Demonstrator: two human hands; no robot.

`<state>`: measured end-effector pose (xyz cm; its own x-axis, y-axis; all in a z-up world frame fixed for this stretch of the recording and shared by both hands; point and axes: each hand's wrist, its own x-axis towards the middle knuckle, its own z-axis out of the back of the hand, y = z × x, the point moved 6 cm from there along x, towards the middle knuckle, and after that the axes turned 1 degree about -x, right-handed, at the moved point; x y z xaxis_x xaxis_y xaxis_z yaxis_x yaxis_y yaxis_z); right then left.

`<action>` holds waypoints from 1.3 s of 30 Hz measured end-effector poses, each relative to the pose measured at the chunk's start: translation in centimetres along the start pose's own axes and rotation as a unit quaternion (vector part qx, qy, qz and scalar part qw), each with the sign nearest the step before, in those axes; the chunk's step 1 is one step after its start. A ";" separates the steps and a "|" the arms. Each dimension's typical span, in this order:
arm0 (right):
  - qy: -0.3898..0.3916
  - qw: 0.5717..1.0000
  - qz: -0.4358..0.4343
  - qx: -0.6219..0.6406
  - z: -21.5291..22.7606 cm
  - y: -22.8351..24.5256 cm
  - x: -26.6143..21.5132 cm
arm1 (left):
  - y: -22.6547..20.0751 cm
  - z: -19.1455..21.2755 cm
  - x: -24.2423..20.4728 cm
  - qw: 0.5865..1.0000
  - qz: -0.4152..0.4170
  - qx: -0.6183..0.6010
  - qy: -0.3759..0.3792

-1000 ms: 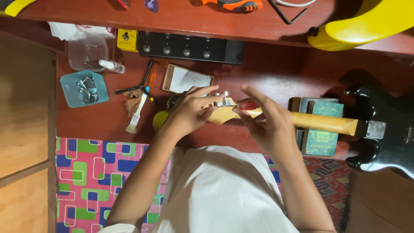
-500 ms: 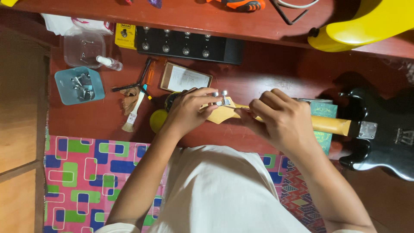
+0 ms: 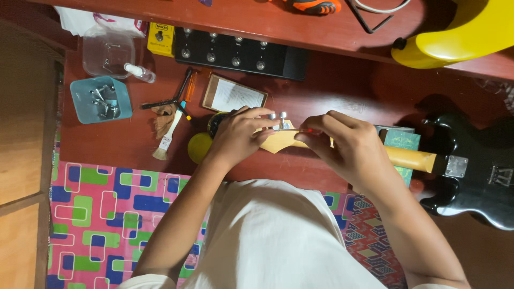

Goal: The person installs tuning pegs onto a guitar headstock. They pick up each tuning peg from a container, place it into a hole on the headstock, and secure it using a screwdriver. The person repeats this process for multiple tuning pegs.

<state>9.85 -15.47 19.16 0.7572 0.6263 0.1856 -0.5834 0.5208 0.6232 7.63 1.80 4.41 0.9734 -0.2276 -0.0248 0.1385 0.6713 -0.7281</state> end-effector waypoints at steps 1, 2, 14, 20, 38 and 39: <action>0.000 1.000 0.000 0.001 0.4 0.2 -0.1 | 0.2 -0.2 0.0 1.000 0.001 0.000 0.000; 0.017 0.999 -0.023 0.027 0.6 0.2 -0.3 | 0.3 -0.3 -0.1 1.000 -0.002 0.000 -0.002; -0.112 0.988 -0.086 0.068 -1.0 -2.9 -1.3 | -6.6 6.0 -0.2 0.965 -0.079 -0.222 -0.114; -0.160 0.983 -0.055 0.075 -2.6 -3.7 -2.3 | -13.3 8.3 -0.1 0.959 -0.162 -0.172 -0.155; -0.136 0.967 -0.138 0.167 -2.9 -4.4 -2.8 | -12.8 7.2 0.5 0.971 -0.140 -0.166 -0.098; -0.110 0.967 -0.137 0.182 -2.7 -3.9 -2.7 | -12.9 7.3 0.4 0.970 -0.144 -0.174 -0.095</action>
<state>9.29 -17.60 14.15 0.9367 0.3332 0.1074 -0.2396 0.3866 0.8906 7.59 -1.85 18.78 0.9243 -0.2145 0.3156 0.3712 0.3132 -0.8741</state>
